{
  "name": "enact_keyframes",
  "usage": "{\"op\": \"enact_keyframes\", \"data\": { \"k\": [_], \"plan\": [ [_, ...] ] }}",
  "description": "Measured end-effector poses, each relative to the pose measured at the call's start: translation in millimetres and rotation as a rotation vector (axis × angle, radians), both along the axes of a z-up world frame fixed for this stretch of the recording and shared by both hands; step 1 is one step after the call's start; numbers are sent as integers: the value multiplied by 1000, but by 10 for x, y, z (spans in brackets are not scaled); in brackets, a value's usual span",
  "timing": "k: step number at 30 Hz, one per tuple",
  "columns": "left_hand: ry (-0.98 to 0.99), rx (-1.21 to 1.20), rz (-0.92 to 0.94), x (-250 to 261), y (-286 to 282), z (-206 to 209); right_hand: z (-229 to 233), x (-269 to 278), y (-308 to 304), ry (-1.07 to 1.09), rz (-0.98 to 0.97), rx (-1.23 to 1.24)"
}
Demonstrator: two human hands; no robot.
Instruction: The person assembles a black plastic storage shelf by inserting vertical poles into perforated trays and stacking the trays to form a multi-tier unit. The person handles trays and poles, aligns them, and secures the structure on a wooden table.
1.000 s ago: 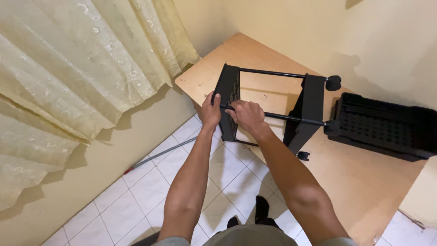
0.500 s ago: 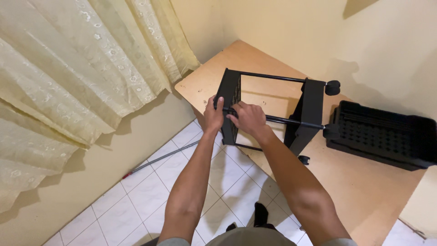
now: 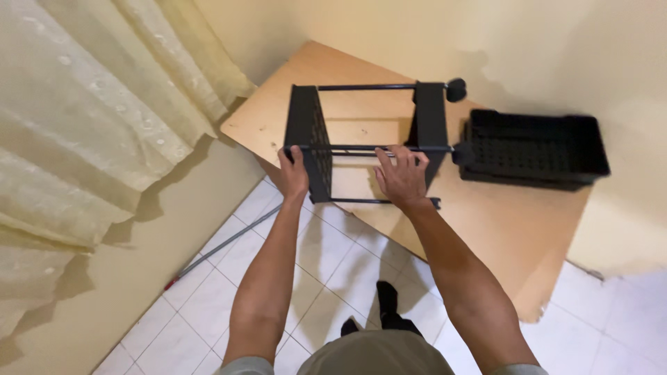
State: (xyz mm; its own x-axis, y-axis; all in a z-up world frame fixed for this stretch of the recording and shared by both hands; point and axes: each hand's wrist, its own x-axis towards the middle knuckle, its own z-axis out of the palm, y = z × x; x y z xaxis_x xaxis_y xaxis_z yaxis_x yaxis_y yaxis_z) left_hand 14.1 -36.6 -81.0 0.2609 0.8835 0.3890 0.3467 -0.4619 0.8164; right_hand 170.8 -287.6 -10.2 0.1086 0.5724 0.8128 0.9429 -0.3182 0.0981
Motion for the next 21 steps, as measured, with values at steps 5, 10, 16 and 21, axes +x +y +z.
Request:
{"op": "enact_keyframes", "data": {
  "k": [5, 10, 16, 21],
  "plan": [
    [54, -303, -120, -64, -55, -420, -362, -58, -353, 255, -235, 161],
    [49, -310, -263, -180, -188, -544, -637, 41, -527, 916, -460, 1],
    [84, -538, -328, -364, -224, -538, -937, 315, -494, 1204, -392, -248],
    [144, -687, -335, -425, -158, -628, -1055, 370, -457, 1178, -415, -322]
  ]
}}
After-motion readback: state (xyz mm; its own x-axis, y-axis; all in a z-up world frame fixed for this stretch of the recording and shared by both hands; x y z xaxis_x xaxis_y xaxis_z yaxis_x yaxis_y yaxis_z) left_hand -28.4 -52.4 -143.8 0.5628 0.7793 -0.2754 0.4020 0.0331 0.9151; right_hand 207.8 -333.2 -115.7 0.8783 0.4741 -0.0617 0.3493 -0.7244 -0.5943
